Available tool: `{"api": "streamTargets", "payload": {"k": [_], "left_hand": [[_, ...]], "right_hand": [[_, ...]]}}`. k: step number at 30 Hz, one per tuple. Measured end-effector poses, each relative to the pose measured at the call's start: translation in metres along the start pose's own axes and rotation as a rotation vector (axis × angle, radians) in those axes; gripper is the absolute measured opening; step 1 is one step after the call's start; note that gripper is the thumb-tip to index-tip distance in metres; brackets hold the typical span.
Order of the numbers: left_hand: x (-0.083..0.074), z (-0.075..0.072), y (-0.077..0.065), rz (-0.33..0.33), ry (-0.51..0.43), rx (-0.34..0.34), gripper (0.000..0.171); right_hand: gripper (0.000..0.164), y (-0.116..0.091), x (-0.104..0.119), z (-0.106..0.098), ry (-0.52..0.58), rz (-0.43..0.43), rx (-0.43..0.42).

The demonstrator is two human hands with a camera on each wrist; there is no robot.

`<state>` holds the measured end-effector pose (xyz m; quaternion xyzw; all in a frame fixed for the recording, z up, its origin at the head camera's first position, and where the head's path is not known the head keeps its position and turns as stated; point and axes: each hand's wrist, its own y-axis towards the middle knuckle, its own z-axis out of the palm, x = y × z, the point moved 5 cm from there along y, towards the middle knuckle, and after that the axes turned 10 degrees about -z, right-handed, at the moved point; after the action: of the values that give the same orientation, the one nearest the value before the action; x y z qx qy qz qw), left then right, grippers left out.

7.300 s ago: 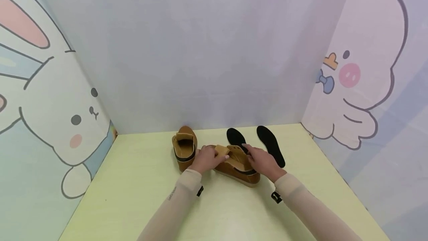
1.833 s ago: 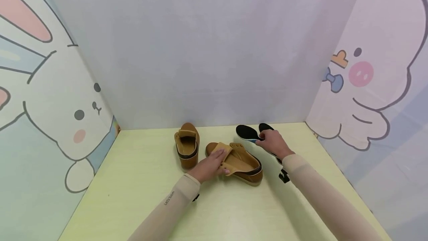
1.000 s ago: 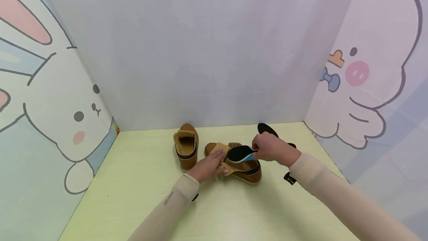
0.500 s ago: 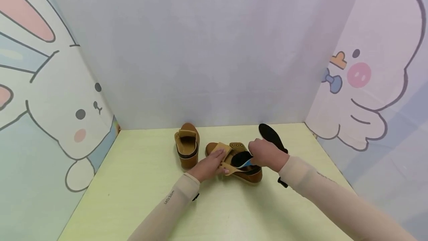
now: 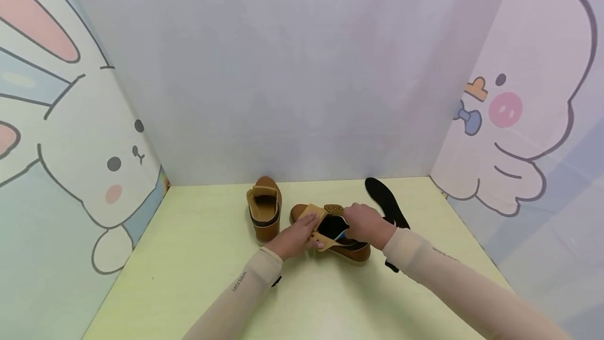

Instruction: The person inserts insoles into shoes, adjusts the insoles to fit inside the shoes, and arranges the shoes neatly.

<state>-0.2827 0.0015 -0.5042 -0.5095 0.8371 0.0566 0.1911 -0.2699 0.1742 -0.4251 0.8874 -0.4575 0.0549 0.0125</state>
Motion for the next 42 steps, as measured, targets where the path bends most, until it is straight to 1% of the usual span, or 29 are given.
{"api": "streamTargets", "payload": {"k": [3,10,14,19,29,36,42], "left_hand": [[0.001,0.0,0.0,0.0,0.001,-0.002,0.083],[0.004,0.003,0.002,-0.002,0.003,0.005,0.084],[0.003,0.003,0.001,-0.002,0.0,0.007,0.084],[0.002,0.003,0.001,0.003,0.013,0.003,0.083],[0.001,0.001,0.0,0.007,0.017,-0.004,0.083],[0.0,0.001,0.0,0.009,0.013,0.002,0.083],[0.0,0.0,0.0,0.009,0.022,-0.003,0.082]], "right_hand": [[0.031,0.004,0.002,0.004,0.005,0.003,-0.021],[0.029,0.012,0.006,0.013,-0.014,0.015,-0.037],[0.03,0.015,0.006,0.018,-0.007,0.028,-0.054],[0.025,0.019,0.007,0.025,-0.005,0.041,-0.087],[0.021,0.029,0.008,0.039,0.011,0.057,-0.108],[0.024,0.032,0.008,0.045,0.027,0.07,-0.118],[0.026,0.034,0.01,0.047,0.022,0.049,-0.129]]}}
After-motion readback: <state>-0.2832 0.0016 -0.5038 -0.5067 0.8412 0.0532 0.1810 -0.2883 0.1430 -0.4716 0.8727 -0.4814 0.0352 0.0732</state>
